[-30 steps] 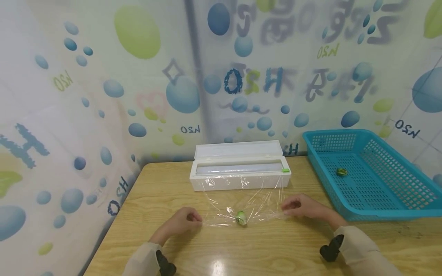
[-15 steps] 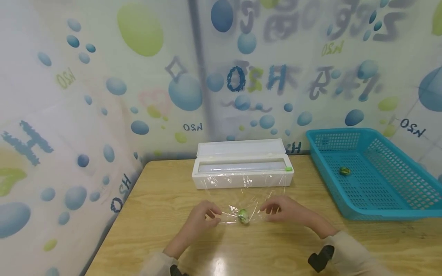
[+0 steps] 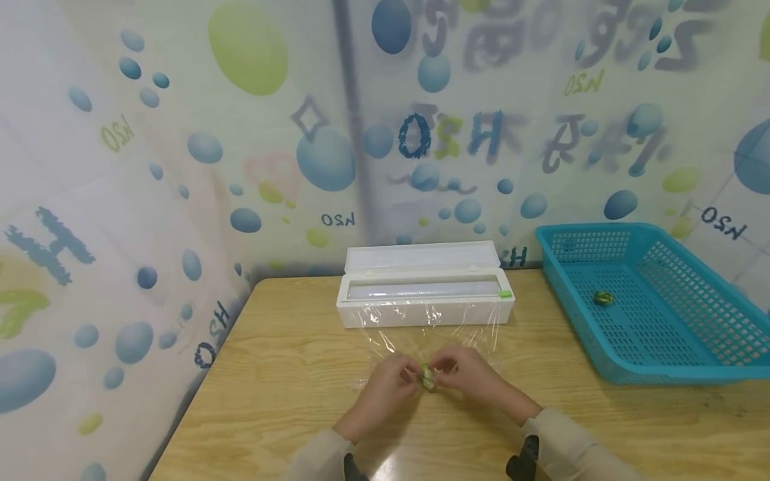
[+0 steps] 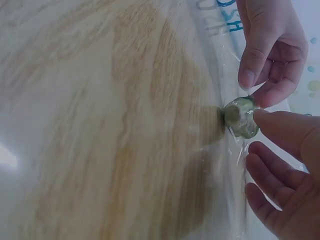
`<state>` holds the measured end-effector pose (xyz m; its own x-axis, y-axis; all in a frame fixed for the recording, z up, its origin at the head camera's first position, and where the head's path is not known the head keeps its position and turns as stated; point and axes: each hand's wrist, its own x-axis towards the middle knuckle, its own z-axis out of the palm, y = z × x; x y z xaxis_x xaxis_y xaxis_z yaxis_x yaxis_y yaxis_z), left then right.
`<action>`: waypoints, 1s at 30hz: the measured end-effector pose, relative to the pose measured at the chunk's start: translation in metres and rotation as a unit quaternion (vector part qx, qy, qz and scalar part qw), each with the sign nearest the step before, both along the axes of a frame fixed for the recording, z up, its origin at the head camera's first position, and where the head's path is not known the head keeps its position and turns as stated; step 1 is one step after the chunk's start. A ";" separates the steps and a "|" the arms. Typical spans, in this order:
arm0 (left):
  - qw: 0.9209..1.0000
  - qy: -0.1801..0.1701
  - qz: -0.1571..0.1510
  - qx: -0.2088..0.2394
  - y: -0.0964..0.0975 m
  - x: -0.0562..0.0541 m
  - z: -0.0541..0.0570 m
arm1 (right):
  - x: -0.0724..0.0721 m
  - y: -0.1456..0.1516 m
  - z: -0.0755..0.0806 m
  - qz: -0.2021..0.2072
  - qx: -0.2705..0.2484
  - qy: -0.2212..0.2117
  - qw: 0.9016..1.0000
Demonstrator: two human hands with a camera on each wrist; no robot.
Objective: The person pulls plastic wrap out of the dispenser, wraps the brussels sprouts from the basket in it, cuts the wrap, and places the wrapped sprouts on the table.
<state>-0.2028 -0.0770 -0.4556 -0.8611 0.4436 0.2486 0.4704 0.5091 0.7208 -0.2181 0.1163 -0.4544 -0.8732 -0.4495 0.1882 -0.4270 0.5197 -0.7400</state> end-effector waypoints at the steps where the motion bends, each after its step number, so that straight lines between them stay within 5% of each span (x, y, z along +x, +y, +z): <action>1: 1.000 -0.006 0.000 0.000 0.001 -0.001 0.000 | -0.001 0.000 -0.001 -0.003 -0.004 -0.003 1.000; 16: 0.998 -0.054 -0.017 0.004 0.007 -0.023 0.002 | -0.013 0.007 -0.005 0.006 -0.038 -0.038 0.999; 30: 0.996 -0.071 -0.052 -0.027 0.014 -0.044 0.012 | -0.017 0.009 0.004 0.015 -0.005 -0.033 0.999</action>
